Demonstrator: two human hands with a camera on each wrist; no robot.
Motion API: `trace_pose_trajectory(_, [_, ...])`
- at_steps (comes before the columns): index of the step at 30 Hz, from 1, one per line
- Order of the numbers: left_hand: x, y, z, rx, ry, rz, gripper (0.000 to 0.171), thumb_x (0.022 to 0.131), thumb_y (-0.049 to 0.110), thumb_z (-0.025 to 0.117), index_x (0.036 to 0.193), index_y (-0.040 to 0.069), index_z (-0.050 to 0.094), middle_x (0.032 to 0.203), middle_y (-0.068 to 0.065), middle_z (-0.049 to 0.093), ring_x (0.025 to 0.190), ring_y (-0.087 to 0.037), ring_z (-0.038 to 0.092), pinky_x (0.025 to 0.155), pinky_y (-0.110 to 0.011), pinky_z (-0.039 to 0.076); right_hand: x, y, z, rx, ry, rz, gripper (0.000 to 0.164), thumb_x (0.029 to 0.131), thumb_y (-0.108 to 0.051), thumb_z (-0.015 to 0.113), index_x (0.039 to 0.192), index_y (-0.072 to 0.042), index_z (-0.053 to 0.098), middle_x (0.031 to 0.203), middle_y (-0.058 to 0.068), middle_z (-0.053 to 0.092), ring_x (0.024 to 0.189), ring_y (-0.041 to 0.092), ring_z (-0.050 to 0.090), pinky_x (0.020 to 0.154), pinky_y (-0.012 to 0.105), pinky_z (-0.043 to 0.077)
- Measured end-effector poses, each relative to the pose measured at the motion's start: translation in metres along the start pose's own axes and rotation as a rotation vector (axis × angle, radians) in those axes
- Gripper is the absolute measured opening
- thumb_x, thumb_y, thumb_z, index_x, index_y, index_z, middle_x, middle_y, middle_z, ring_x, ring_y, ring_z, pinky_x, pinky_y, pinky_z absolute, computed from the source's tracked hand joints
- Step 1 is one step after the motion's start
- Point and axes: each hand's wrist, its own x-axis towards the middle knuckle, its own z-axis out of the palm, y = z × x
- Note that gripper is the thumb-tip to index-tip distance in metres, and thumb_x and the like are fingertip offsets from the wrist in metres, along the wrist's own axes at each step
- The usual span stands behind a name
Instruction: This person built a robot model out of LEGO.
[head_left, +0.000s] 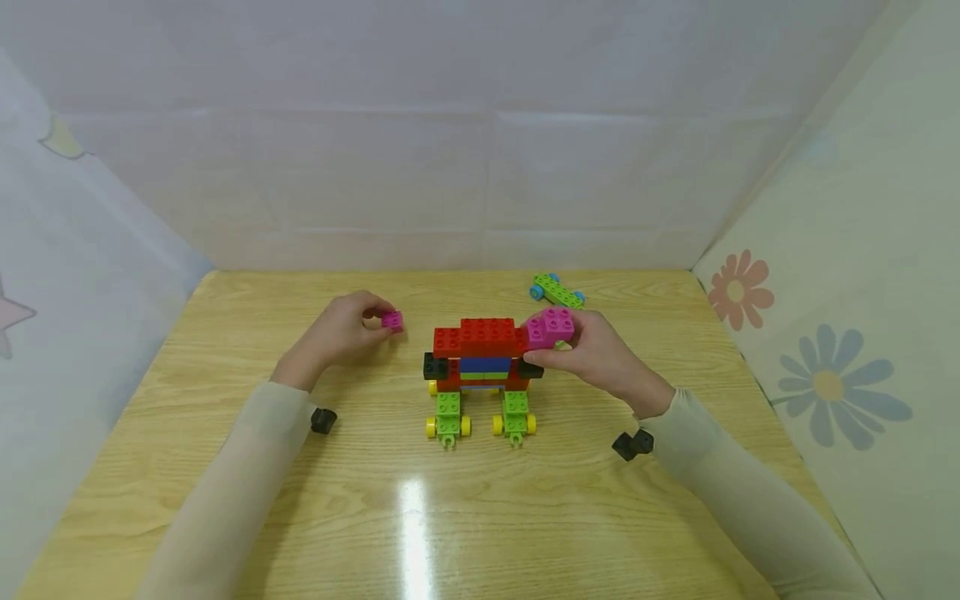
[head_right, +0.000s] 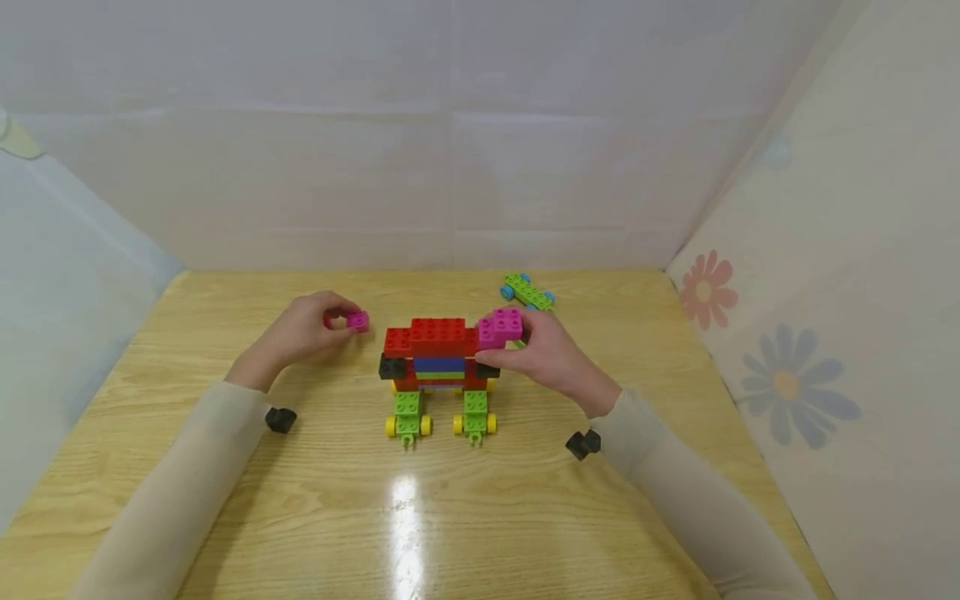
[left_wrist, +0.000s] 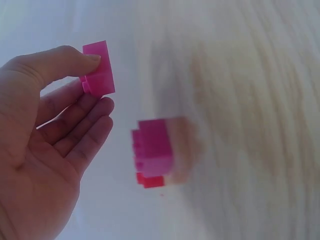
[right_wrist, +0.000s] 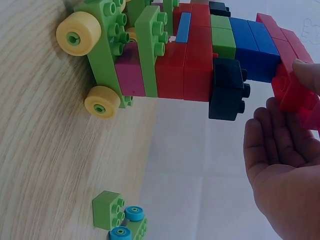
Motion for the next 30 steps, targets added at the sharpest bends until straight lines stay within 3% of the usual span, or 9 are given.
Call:
trace_pose_trajectory(8, [-0.019, 0.030, -0.010, -0.085, 0.048, 0.063, 0.037, 0.104, 0.023, 0.081, 0.139, 0.012, 0.075, 0.139, -0.012, 0.074, 0.133, -0.043, 0.067, 0.116, -0.065, 0.055, 0.001, 0.001, -0.001, -0.001, -0.005, -0.020, 0.041, 0.097, -0.013, 0.089, 0.135, -0.008, 0.074, 0.129, 0.010, 0.078, 0.111, 0.027, 0.073, 0.091, 0.029, 0.063])
trace_pose_trajectory(13, [-0.031, 0.052, -0.015, -0.166, 0.084, 0.116, 0.033, 0.103, 0.024, 0.083, 0.134, 0.017, 0.076, 0.132, -0.004, 0.075, 0.125, -0.033, 0.073, 0.113, -0.060, 0.058, 0.002, 0.000, -0.001, -0.009, -0.008, -0.028, 0.041, 0.097, -0.013, 0.089, 0.135, -0.008, 0.074, 0.128, 0.011, 0.079, 0.111, 0.026, 0.074, 0.092, 0.028, 0.063])
trace_pose_trajectory(16, [-0.037, 0.065, -0.018, -0.216, 0.108, 0.148, 0.030, 0.102, 0.023, 0.084, 0.131, 0.018, 0.077, 0.129, -0.001, 0.075, 0.120, -0.024, 0.075, 0.111, -0.048, 0.060, 0.002, -0.001, -0.001, -0.013, -0.010, -0.030, 0.041, 0.097, -0.012, 0.089, 0.135, -0.007, 0.074, 0.128, 0.011, 0.079, 0.111, 0.026, 0.074, 0.093, 0.028, 0.064])
trace_pose_trajectory(22, [-0.049, 0.090, -0.026, -0.306, 0.137, 0.213, 0.029, 0.101, 0.019, 0.085, 0.128, 0.016, 0.077, 0.126, -0.001, 0.074, 0.113, -0.019, 0.075, 0.099, -0.014, 0.058, 0.002, -0.004, -0.002, -0.018, -0.017, -0.032, 0.042, 0.097, -0.012, 0.088, 0.136, -0.006, 0.073, 0.129, 0.012, 0.079, 0.110, 0.025, 0.074, 0.092, 0.028, 0.064])
trace_pose_trajectory(30, [-0.061, 0.109, -0.032, -0.350, 0.145, 0.253, 0.030, 0.099, 0.014, 0.086, 0.128, 0.017, 0.077, 0.126, 0.002, 0.075, 0.112, -0.014, 0.073, 0.099, -0.013, 0.056, 0.004, -0.003, -0.004, -0.011, -0.021, -0.026, 0.042, 0.097, -0.010, 0.088, 0.135, -0.004, 0.073, 0.129, 0.013, 0.078, 0.110, 0.023, 0.075, 0.092, 0.027, 0.064])
